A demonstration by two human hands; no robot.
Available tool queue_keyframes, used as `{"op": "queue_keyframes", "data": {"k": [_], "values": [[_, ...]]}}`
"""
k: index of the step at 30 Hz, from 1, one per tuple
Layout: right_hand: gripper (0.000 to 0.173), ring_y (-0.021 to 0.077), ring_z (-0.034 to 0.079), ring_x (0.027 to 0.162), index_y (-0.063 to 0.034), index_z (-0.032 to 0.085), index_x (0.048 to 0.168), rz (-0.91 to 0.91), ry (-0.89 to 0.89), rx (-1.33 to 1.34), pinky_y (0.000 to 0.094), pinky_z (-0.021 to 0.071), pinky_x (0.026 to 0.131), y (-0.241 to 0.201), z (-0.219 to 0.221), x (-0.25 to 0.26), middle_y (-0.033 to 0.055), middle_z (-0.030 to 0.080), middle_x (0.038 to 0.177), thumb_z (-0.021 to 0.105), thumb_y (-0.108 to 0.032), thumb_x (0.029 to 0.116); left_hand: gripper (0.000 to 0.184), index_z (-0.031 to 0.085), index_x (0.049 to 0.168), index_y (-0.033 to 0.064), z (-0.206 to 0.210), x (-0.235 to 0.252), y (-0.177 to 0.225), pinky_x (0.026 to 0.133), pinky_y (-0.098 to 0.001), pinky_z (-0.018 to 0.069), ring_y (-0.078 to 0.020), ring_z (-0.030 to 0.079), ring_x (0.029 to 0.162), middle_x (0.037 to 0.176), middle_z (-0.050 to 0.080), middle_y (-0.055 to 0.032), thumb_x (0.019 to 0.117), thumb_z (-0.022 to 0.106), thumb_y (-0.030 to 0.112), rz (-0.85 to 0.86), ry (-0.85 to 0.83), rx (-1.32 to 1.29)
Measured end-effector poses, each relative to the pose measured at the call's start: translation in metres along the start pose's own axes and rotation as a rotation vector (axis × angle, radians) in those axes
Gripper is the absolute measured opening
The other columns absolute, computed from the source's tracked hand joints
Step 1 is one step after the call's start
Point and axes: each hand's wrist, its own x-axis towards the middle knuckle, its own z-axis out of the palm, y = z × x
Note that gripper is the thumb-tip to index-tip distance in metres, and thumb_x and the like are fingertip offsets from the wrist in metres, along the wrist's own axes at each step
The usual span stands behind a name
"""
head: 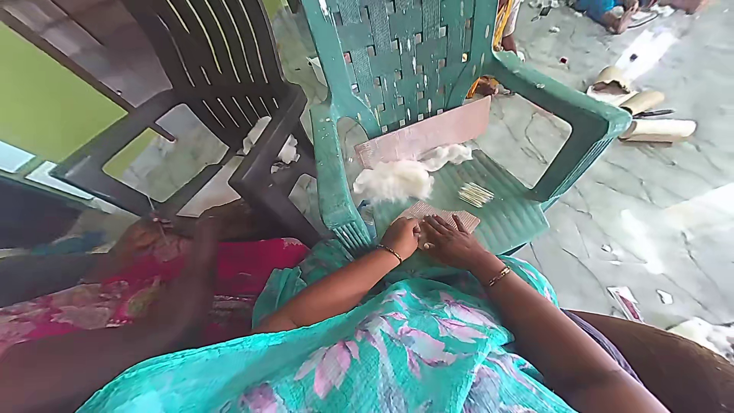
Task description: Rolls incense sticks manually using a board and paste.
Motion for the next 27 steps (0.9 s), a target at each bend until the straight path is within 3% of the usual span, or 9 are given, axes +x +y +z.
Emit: {"op": "queue_keyframes", "data": {"k": [5, 10, 15, 18, 22, 25, 27], "values": [[0.066, 0.0236, 0.015, 0.160, -0.0102, 0.025, 0.164, -0.017, -0.096, -0.048, 0.0619, 0.0010, 0.125, -0.004, -0.004, -0.038, 0.0079, 0.020, 0.172, 0.034, -0.047, 0.1098, 0.030, 0.064, 0.122, -0.0053, -0.002, -0.027, -0.005, 0.108, -0.0481, 0.0465, -0.0332, 0.063, 0.121, 0.123, 0.066, -0.0228, 0.1065, 0.055, 0.018, -0.017, -0.128, -0.049], [0.062, 0.0239, 0.022, 0.158, -0.0101, 0.032, 0.161, -0.048, -0.112, -0.090, 0.0643, 0.0030, 0.124, -0.003, -0.002, -0.077, 0.0078, 0.028, 0.169, 0.041, -0.041, 0.1088, 0.032, 0.063, 0.126, -0.0049, 0.000, -0.047, -0.005, 0.106, -0.0474, 0.0466, -0.0322, 0.063, 0.117, 0.122, 0.066, -0.0229, 0.1089, 0.049, 0.018, -0.006, -0.244, -0.077], [0.052, 0.0301, 0.034, 0.153, -0.0069, 0.050, 0.152, -0.041, 0.159, 0.028, 0.0639, 0.0106, 0.124, 0.006, -0.009, -0.074, 0.0121, 0.046, 0.159, 0.049, -0.035, 0.1074, 0.031, 0.063, 0.125, -0.0068, -0.001, -0.046, -0.008, 0.106, -0.0469, 0.0467, -0.0327, 0.064, 0.117, 0.121, 0.066, -0.0243, 0.1090, 0.048, 0.015, -0.016, -0.126, -0.168], [0.053, 0.0273, 0.031, 0.155, -0.0075, 0.047, 0.154, 0.018, 0.181, -0.005, 0.0587, 0.0122, 0.126, 0.006, -0.013, -0.042, 0.0111, 0.042, 0.162, 0.047, -0.035, 0.1087, 0.031, 0.063, 0.124, -0.0062, -0.001, -0.038, -0.013, 0.107, -0.0479, 0.0474, -0.0336, 0.064, 0.119, 0.122, 0.067, -0.0239, 0.1088, 0.048, 0.015, -0.046, -0.044, -0.168], [0.056, 0.0276, 0.026, 0.156, -0.0072, 0.040, 0.158, -0.020, 0.138, -0.027, 0.0595, 0.0118, 0.126, 0.003, -0.005, 0.004, 0.0119, 0.034, 0.166, 0.044, -0.037, 0.1096, 0.032, 0.063, 0.126, -0.0058, -0.002, -0.030, -0.014, 0.111, -0.0484, 0.0449, -0.0346, 0.060, 0.127, 0.128, 0.065, -0.0238, 0.1091, 0.047, 0.015, -0.073, -0.025, -0.094], [0.060, 0.0247, 0.020, 0.158, -0.0079, 0.035, 0.160, -0.039, 0.043, -0.062, 0.0590, 0.0058, 0.127, -0.007, -0.004, 0.013, 0.0094, 0.028, 0.169, 0.040, -0.040, 0.1097, 0.031, 0.062, 0.127, -0.0058, -0.002, -0.030, -0.014, 0.112, -0.0484, 0.0443, -0.0346, 0.059, 0.128, 0.130, 0.063, -0.0242, 0.1081, 0.048, 0.014, -0.069, -0.061, -0.061], [0.062, 0.0250, 0.018, 0.159, -0.0075, 0.033, 0.161, -0.053, 0.009, -0.082, 0.0594, 0.0069, 0.126, -0.009, 0.001, 0.006, 0.0098, 0.026, 0.170, 0.042, -0.040, 0.1091, 0.030, 0.063, 0.125, -0.0058, 0.000, -0.031, -0.015, 0.111, -0.0491, 0.0451, -0.0347, 0.060, 0.127, 0.129, 0.064, -0.0241, 0.1076, 0.050, 0.014, -0.057, -0.078, -0.057]]}}
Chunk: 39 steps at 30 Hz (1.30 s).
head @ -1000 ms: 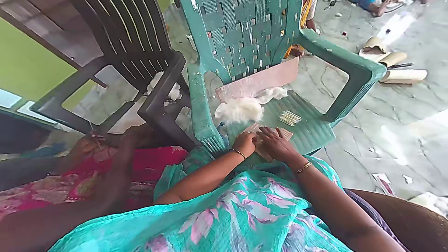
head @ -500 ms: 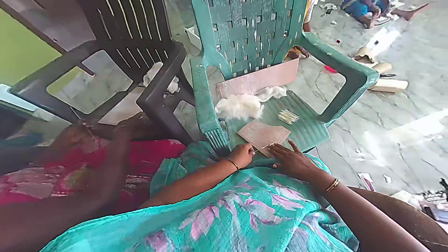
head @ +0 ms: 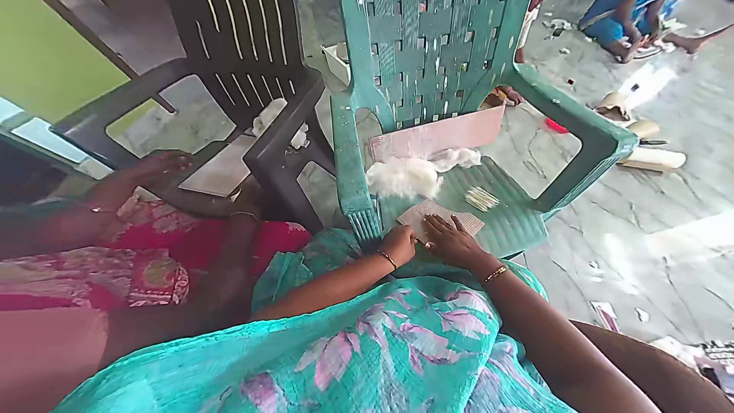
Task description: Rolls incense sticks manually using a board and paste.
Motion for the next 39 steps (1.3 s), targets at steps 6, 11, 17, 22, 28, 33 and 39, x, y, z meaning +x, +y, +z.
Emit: {"op": "queue_keyframes", "data": {"k": [6, 11, 17, 22, 28, 33, 39], "values": [[0.063, 0.0256, 0.020, 0.158, -0.0098, 0.029, 0.162, -0.022, -0.083, -0.031, 0.0583, 0.0084, 0.126, -0.005, 0.004, -0.061, 0.0098, 0.025, 0.170, 0.040, -0.041, 0.1088, 0.030, 0.063, 0.124, -0.0065, 0.004, -0.008, 0.003, 0.108, -0.0492, 0.0456, -0.0342, 0.062, 0.122, 0.125, 0.065, -0.0242, 0.1079, 0.050, 0.014, 0.101, -0.126, -0.012], [0.052, 0.0301, 0.039, 0.151, -0.0043, 0.051, 0.150, -0.060, 0.096, 0.097, 0.0646, 0.0125, 0.124, 0.011, -0.001, -0.083, 0.0135, 0.047, 0.158, 0.045, -0.032, 0.1069, 0.031, 0.062, 0.126, -0.0073, 0.007, -0.012, 0.002, 0.110, -0.0467, 0.0446, -0.0334, 0.061, 0.124, 0.127, 0.065, -0.0244, 0.1087, 0.047, 0.013, 0.113, -0.084, -0.054], [0.052, 0.0287, 0.033, 0.154, -0.0028, 0.046, 0.153, 0.112, 0.216, 0.079, 0.0569, 0.0145, 0.126, 0.016, -0.007, -0.039, 0.0145, 0.042, 0.162, 0.046, -0.032, 0.1092, 0.030, 0.063, 0.124, -0.0071, 0.003, -0.003, -0.002, 0.110, -0.0498, 0.0460, -0.0360, 0.061, 0.124, 0.126, 0.065, -0.0255, 0.1079, 0.049, 0.013, 0.040, 0.055, -0.069], [0.060, 0.0269, 0.025, 0.157, -0.0054, 0.036, 0.159, 0.025, 0.108, 0.013, 0.0582, 0.0118, 0.126, 0.004, 0.002, 0.001, 0.0118, 0.031, 0.167, 0.046, -0.037, 0.1085, 0.029, 0.063, 0.126, -0.0060, 0.002, 0.001, -0.002, 0.111, -0.0496, 0.0451, -0.0359, 0.059, 0.128, 0.130, 0.064, -0.0242, 0.1069, 0.050, 0.012, 0.035, 0.048, 0.001], [0.066, 0.0241, 0.019, 0.159, -0.0089, 0.029, 0.162, 0.031, -0.026, -0.039, 0.0593, 0.0068, 0.126, -0.006, 0.005, -0.028, 0.0095, 0.025, 0.170, 0.038, -0.047, 0.1087, 0.027, 0.065, 0.123, -0.0055, 0.008, -0.002, -0.004, 0.111, -0.0484, 0.0454, -0.0344, 0.060, 0.126, 0.127, 0.065, -0.0226, 0.1059, 0.052, 0.012, 0.093, 0.027, 0.014], [0.066, 0.0266, 0.024, 0.157, -0.0091, 0.033, 0.161, 0.043, -0.050, -0.040, 0.0614, 0.0068, 0.125, -0.015, 0.010, -0.067, 0.0102, 0.030, 0.168, 0.046, -0.044, 0.1067, 0.029, 0.064, 0.124, -0.0046, 0.011, -0.008, 0.002, 0.111, -0.0478, 0.0448, -0.0336, 0.060, 0.127, 0.129, 0.064, -0.0226, 0.1077, 0.050, 0.014, 0.124, -0.077, 0.042], [0.033, 0.0317, 0.069, 0.116, -0.0102, 0.076, 0.115, -0.139, 0.640, 0.002, 0.0715, 0.0378, 0.106, -0.002, 0.042, -0.081, 0.0071, 0.076, 0.116, 0.059, -0.034, 0.1000, 0.030, 0.064, 0.125, -0.0046, 0.014, -0.017, 0.002, 0.110, -0.0490, 0.0450, -0.0340, 0.060, 0.126, 0.128, 0.064, -0.0224, 0.1086, 0.048, 0.015, 0.169, -0.069, 0.022]]}}
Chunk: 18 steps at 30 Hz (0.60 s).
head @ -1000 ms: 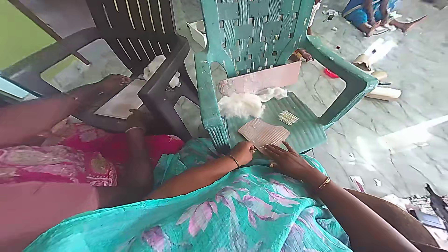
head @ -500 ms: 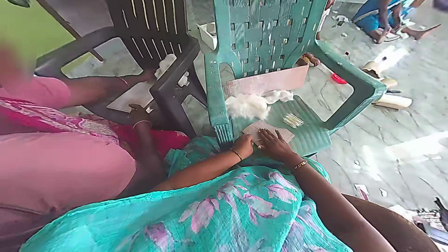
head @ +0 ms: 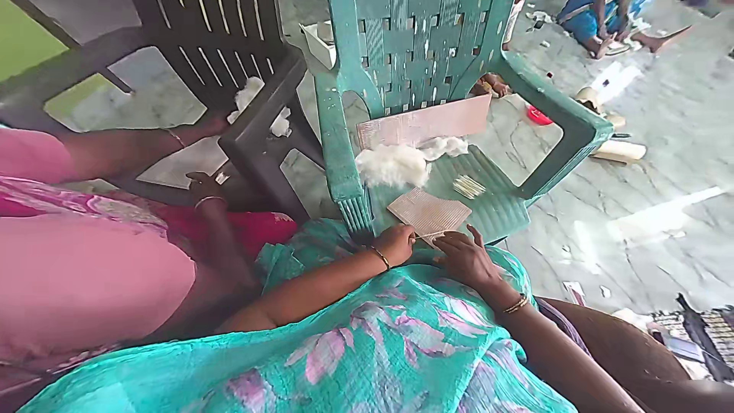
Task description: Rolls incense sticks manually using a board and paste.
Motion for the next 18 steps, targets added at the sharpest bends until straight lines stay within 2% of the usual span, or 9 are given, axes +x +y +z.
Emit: {"op": "queue_keyframes", "data": {"k": [2, 8, 12, 18], "values": [[0.024, 0.0283, 0.072, 0.106, -0.0118, 0.078, 0.104, 0.022, 0.121, -0.008, 0.0648, 0.0433, 0.103, -0.001, 0.000, 0.001, 0.0060, 0.077, 0.103, 0.060, -0.027, 0.0990, 0.030, 0.065, 0.124, -0.0041, -0.001, -0.003, 0.000, 0.110, -0.0487, 0.0454, -0.0338, 0.061, 0.124, 0.127, 0.065, -0.0223, 0.1088, 0.047, 0.015, 0.011, 0.010, -0.015], [0.019, 0.0303, 0.068, 0.112, -0.0112, 0.077, 0.110, 0.122, 0.122, -0.054, 0.0618, 0.0455, 0.101, -0.002, -0.002, 0.009, 0.0068, 0.076, 0.110, 0.063, -0.019, 0.0990, 0.029, 0.067, 0.120, -0.0041, -0.002, -0.011, 0.002, 0.108, -0.0462, 0.0469, -0.0314, 0.063, 0.121, 0.122, 0.067, -0.0209, 0.1082, 0.049, 0.015, 0.098, 0.034, -0.043], [0.018, 0.0291, 0.070, 0.107, -0.0115, 0.077, 0.095, 0.112, 0.114, -0.041, 0.0586, 0.0462, 0.099, 0.000, 0.001, 0.010, 0.0050, 0.077, 0.097, 0.060, -0.010, 0.0981, 0.029, 0.067, 0.119, -0.0047, -0.004, -0.014, 0.004, 0.108, -0.0456, 0.0467, -0.0316, 0.063, 0.120, 0.122, 0.067, -0.0215, 0.1080, 0.049, 0.015, 0.132, 0.016, -0.065], [0.018, 0.0273, 0.071, 0.105, -0.0140, 0.078, 0.088, 0.161, 0.164, -0.083, 0.0571, 0.0453, 0.100, 0.001, -0.009, 0.008, 0.0012, 0.078, 0.092, 0.062, -0.007, 0.0947, 0.029, 0.068, 0.118, -0.0068, -0.009, -0.009, -0.003, 0.107, -0.0452, 0.0472, -0.0327, 0.064, 0.117, 0.120, 0.068, -0.0229, 0.1074, 0.049, 0.013, 0.199, 0.019, -0.101]]}}
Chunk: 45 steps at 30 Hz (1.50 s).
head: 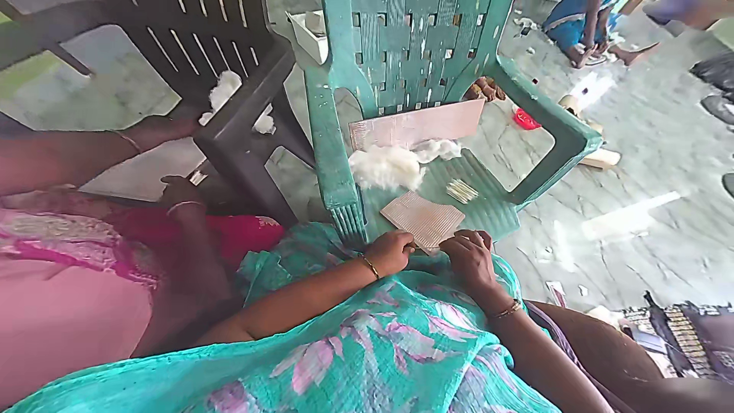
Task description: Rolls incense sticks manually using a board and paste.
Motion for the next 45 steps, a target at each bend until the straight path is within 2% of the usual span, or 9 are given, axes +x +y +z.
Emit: {"op": "queue_keyframes", "data": {"k": [4, 9, 12, 16, 21, 25, 30, 39, 45], "values": [[0.017, 0.0341, 0.070, 0.104, -0.0094, 0.079, 0.088, 0.124, 0.032, 0.019, 0.0610, 0.0436, 0.098, 0.020, -0.009, 0.007, 0.0074, 0.078, 0.093, 0.064, -0.008, 0.0938, 0.028, 0.068, 0.118, -0.0072, -0.009, 0.003, -0.009, 0.106, -0.0458, 0.0477, -0.0329, 0.065, 0.116, 0.119, 0.068, -0.0233, 0.1068, 0.049, 0.012, -0.031, 0.045, -0.056], [0.024, 0.0443, 0.060, 0.121, -0.0015, 0.076, 0.110, 0.520, -0.148, 0.035, 0.0670, 0.0361, 0.106, 0.050, -0.015, 0.057, 0.0212, 0.073, 0.113, 0.060, -0.017, 0.1019, 0.030, 0.067, 0.119, -0.0071, -0.016, 0.007, -0.017, 0.106, -0.0421, 0.0472, -0.0299, 0.064, 0.116, 0.120, 0.067, -0.0223, 0.1081, 0.049, 0.015, -0.097, 0.054, -0.123], [0.026, 0.0436, 0.057, 0.126, -0.0049, 0.075, 0.113, 0.660, -0.201, -0.036, 0.0670, 0.0350, 0.108, 0.070, 0.001, 0.090, 0.0203, 0.071, 0.119, 0.057, -0.022, 0.1039, 0.031, 0.066, 0.120, -0.0064, -0.015, 0.010, -0.021, 0.106, -0.0408, 0.0467, -0.0292, 0.063, 0.117, 0.122, 0.066, -0.0221, 0.1082, 0.048, 0.016, -0.100, 0.020, -0.144], [0.025, 0.0453, 0.057, 0.122, -0.0060, 0.076, 0.108, 0.653, -0.206, -0.132, 0.0685, 0.0357, 0.104, 0.082, 0.026, 0.113, 0.0210, 0.071, 0.115, 0.057, -0.022, 0.1030, 0.031, 0.066, 0.121, -0.0070, -0.014, 0.011, -0.025, 0.107, -0.0419, 0.0453, -0.0313, 0.062, 0.119, 0.123, 0.065, -0.0235, 0.1078, 0.048, 0.015, -0.093, -0.008, -0.153], [0.025, 0.0451, 0.055, 0.125, -0.0078, 0.076, 0.112, 0.693, -0.254, -0.168, 0.0694, 0.0337, 0.105, 0.083, 0.034, 0.117, 0.0213, 0.068, 0.121, 0.058, -0.023, 0.1029, 0.031, 0.066, 0.121, -0.0064, -0.013, 0.011, -0.030, 0.108, -0.0423, 0.0452, -0.0317, 0.062, 0.119, 0.123, 0.065, -0.0239, 0.1076, 0.047, 0.015, -0.056, -0.031, -0.162], [0.028, 0.0431, 0.052, 0.132, -0.0086, 0.074, 0.119, 0.728, -0.199, -0.179, 0.0676, 0.0324, 0.110, 0.084, 0.022, 0.109, 0.0198, 0.067, 0.128, 0.053, -0.020, 0.1050, 0.031, 0.065, 0.121, -0.0059, -0.012, 0.012, -0.032, 0.108, -0.0430, 0.0453, -0.0313, 0.062, 0.119, 0.123, 0.065, -0.0229, 0.1078, 0.047, 0.016, -0.046, -0.056, -0.161], [0.026, 0.0466, 0.049, 0.135, -0.0063, 0.073, 0.122, 0.673, -0.172, -0.181, 0.0694, 0.0322, 0.109, 0.087, 0.010, 0.090, 0.0240, 0.064, 0.131, 0.058, -0.013, 0.1013, 0.031, 0.064, 0.122, -0.0056, -0.014, 0.013, -0.032, 0.109, -0.0432, 0.0444, -0.0314, 0.061, 0.122, 0.126, 0.064, -0.0228, 0.1082, 0.046, 0.016, -0.048, -0.092, -0.162], [0.032, 0.0463, 0.054, 0.130, -0.0018, 0.069, 0.127, 0.787, -0.123, -0.090, 0.0661, 0.0363, 0.109, 0.100, 0.007, 0.079, 0.0268, 0.063, 0.131, 0.057, -0.019, 0.1033, 0.032, 0.063, 0.123, -0.0074, -0.014, 0.013, -0.036, 0.109, -0.0451, 0.0443, -0.0346, 0.060, 0.123, 0.124, 0.064, -0.0246, 0.1083, 0.045, 0.014, 0.007, -0.115, -0.136], [0.027, 0.0439, 0.058, 0.124, -0.0044, 0.072, 0.121, 0.536, -0.174, -0.054, 0.0645, 0.0402, 0.106, 0.076, 0.025, 0.134, 0.0229, 0.067, 0.126, 0.067, -0.020, 0.0993, 0.033, 0.061, 0.127, -0.0083, -0.018, 0.013, -0.038, 0.112, -0.0447, 0.0422, -0.0351, 0.058, 0.128, 0.130, 0.062, -0.0256, 0.1090, 0.044, 0.013, 0.001, -0.134, -0.154]]}}
